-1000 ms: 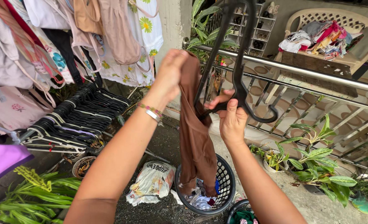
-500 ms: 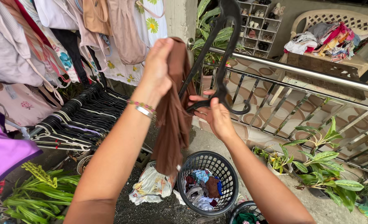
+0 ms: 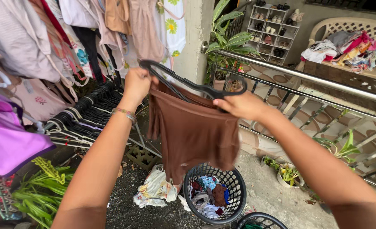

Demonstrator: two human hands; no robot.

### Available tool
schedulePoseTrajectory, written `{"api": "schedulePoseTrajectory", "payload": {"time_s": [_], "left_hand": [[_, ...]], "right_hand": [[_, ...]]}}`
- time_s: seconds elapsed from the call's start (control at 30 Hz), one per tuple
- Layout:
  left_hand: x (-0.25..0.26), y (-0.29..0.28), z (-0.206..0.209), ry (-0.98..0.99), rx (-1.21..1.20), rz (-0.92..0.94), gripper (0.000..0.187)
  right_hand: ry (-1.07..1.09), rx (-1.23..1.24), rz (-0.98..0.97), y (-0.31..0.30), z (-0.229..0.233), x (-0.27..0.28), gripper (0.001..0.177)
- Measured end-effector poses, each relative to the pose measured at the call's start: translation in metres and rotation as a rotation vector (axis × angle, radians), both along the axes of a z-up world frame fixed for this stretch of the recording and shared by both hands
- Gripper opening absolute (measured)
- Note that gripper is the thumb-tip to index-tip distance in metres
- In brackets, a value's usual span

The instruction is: The person takes wet clothes from a laundry basket and hangs them on a clothes rack using hangers and clips. They handle a brown t-shirt, a brown top, a white t-shirt, and several undergarments, placing each item on the rack.

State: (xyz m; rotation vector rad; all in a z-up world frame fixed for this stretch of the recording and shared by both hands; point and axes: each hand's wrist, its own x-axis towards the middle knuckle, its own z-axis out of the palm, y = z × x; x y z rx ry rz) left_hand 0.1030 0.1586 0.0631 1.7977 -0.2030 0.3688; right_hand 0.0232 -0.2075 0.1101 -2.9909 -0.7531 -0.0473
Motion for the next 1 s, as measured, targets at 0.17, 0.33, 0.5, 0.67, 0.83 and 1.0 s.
{"api": "schedulePoseTrajectory", "payload": {"time_s": [0.17,0.33,0.5,0.67,0.83,1.0], "left_hand": [[-0.014,0.016,-0.033,0.246,0.31,0.03,0.047],[-0.023,0.008,-0.023,0.387,0.199,-0.154,0.049],[-0.07,-0.034,0.018,-0.163,0.488,-0.121,0.039],[-0.122,-0.063,0.064,-0.221,0.669,-0.217,0.031],[-0.13,-0.049,0.068,-0.477,0.459,-0.413,0.047],[-0.126,-0.043,0.036,-0.391,0.401,-0.226,0.04]], "right_hand": [[0.222,0.666,0.281,-0.01,0.023,0.003,0.028],[0.261,0.109,0.096,-0.017,0.046,0.003,0.031],[0.043,0.245,0.185,-0.019,0.073,-0.005,0.028],[0.124,-0.179,-0.009,-0.003,0.067,-0.005,0.029],[0.084,0.197,0.047,-0.016,0.072,-0.004,0.031],[-0.131,0.687,0.258,-0.02,0.077,-0.011,0.02]]}}
